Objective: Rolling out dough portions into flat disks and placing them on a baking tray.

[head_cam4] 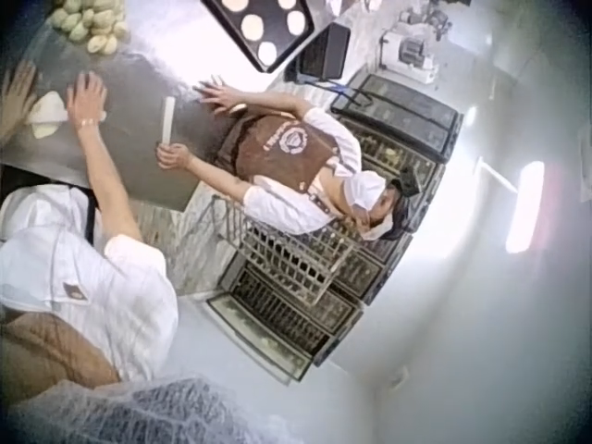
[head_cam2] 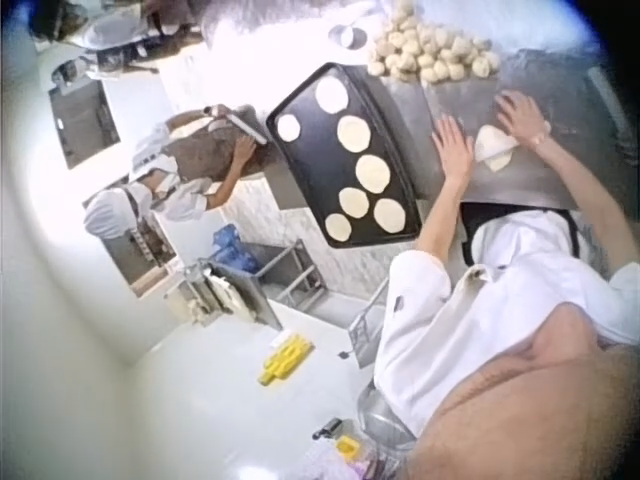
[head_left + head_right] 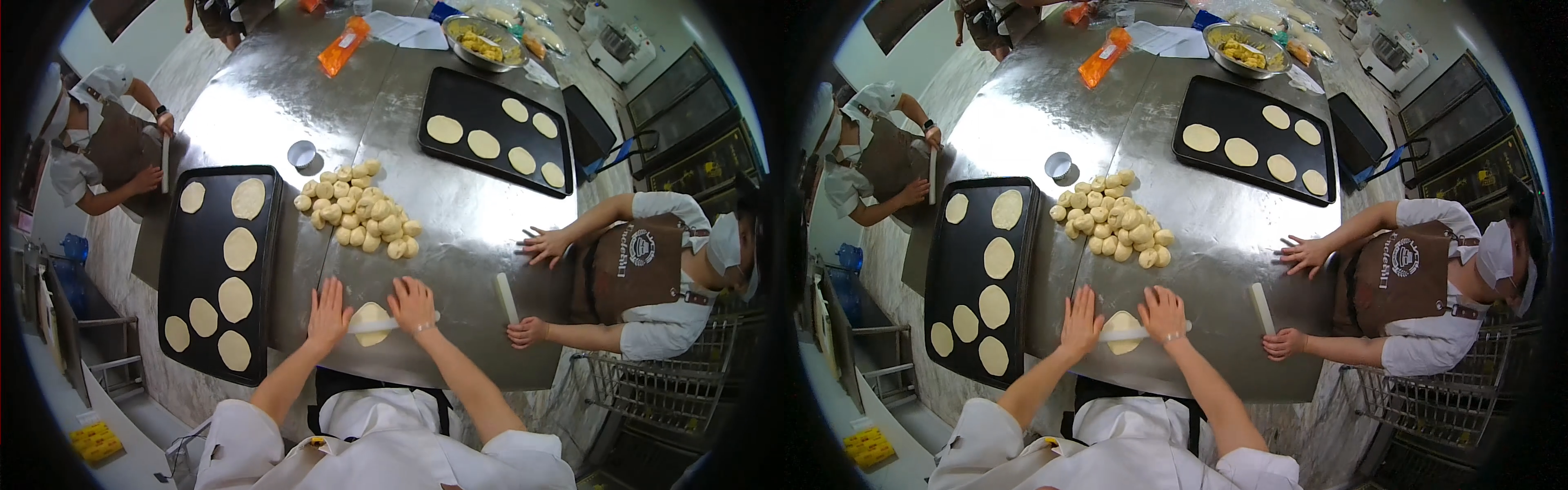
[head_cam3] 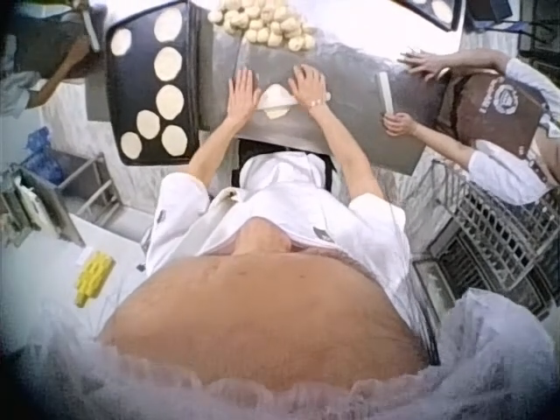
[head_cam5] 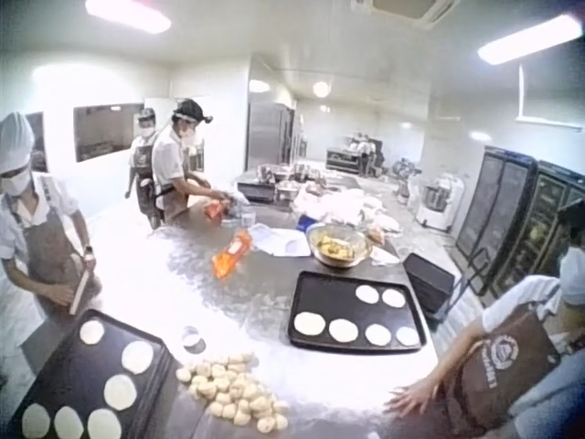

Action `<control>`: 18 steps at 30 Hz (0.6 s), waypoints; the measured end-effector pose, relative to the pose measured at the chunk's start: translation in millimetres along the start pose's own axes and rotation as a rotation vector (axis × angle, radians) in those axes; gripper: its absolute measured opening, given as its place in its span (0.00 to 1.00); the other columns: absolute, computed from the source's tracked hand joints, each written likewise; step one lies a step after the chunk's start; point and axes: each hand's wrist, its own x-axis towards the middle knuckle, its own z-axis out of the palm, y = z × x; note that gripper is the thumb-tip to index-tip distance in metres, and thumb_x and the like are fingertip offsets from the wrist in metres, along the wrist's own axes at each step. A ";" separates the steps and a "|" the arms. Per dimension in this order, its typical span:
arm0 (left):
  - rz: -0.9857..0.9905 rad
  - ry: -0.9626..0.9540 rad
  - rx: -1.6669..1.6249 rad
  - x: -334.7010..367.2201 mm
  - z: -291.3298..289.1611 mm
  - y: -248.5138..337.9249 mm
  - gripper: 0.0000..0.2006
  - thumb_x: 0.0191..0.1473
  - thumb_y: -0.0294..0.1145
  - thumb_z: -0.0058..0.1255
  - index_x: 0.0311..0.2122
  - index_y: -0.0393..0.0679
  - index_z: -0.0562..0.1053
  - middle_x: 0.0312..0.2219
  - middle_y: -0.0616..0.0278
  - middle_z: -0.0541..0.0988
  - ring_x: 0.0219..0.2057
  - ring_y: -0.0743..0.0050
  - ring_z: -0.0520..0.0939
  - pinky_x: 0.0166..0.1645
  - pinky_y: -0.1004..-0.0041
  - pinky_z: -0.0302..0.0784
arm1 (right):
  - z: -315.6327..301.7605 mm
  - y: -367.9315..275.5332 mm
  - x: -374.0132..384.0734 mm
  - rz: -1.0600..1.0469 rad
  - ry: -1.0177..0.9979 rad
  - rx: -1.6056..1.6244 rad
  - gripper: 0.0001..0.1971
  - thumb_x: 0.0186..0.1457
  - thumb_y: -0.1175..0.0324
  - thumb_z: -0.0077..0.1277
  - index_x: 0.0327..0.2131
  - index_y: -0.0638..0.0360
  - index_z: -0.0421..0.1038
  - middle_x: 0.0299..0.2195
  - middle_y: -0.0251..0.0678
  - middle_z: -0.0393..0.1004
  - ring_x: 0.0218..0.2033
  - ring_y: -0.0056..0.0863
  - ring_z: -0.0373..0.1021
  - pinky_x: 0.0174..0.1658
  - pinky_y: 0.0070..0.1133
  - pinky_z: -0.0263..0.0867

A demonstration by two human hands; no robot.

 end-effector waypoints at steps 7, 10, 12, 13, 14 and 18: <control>0.008 -0.103 -0.006 -87.4 2.0 35.8 0.34 0.62 0.44 0.47 0.67 0.33 0.59 0.69 0.48 0.58 0.71 0.51 0.54 0.72 0.42 0.45 | 33.0 -18.9 -103.6 0.052 0.069 -0.085 0.28 0.61 0.51 0.49 0.62 0.51 0.67 0.67 0.31 0.62 0.66 0.38 0.58 0.64 0.45 0.55; -0.017 -0.127 -0.037 -103.1 4.5 42.8 0.34 0.61 0.43 0.47 0.67 0.33 0.58 0.69 0.48 0.58 0.71 0.50 0.55 0.72 0.41 0.44 | 41.0 -22.3 -125.7 0.023 0.081 -0.049 0.28 0.59 0.53 0.52 0.61 0.52 0.68 0.64 0.32 0.66 0.65 0.37 0.60 0.63 0.44 0.55; -0.028 -0.110 -0.036 -125.4 11.5 42.1 0.34 0.61 0.44 0.47 0.67 0.34 0.58 0.69 0.49 0.58 0.71 0.50 0.55 0.72 0.40 0.43 | 35.9 -28.1 -135.4 -0.009 0.081 -0.069 0.26 0.59 0.54 0.52 0.59 0.50 0.70 0.64 0.29 0.66 0.64 0.34 0.61 0.62 0.43 0.57; -0.027 -0.119 -0.051 -136.5 14.9 42.7 0.35 0.61 0.45 0.48 0.68 0.35 0.58 0.69 0.49 0.57 0.71 0.51 0.54 0.71 0.40 0.42 | 33.1 -30.0 -139.3 -0.033 0.085 -0.090 0.24 0.58 0.56 0.53 0.58 0.48 0.71 0.63 0.26 0.67 0.63 0.31 0.62 0.61 0.42 0.58; -0.017 -0.125 -0.068 -141.5 18.0 42.6 0.36 0.60 0.46 0.49 0.68 0.36 0.57 0.70 0.50 0.56 0.72 0.51 0.54 0.71 0.39 0.42 | 34.4 -27.4 -141.8 -0.035 0.086 -0.092 0.24 0.58 0.56 0.53 0.58 0.48 0.71 0.63 0.26 0.67 0.63 0.31 0.62 0.61 0.42 0.58; 0.024 -0.174 -0.101 -166.7 16.4 41.0 0.38 0.60 0.48 0.49 0.69 0.36 0.55 0.70 0.50 0.54 0.72 0.50 0.52 0.71 0.37 0.40 | 40.8 -19.1 -164.2 -0.057 -0.049 0.000 0.22 0.57 0.63 0.55 0.57 0.45 0.72 0.60 0.27 0.70 0.61 0.29 0.64 0.62 0.42 0.57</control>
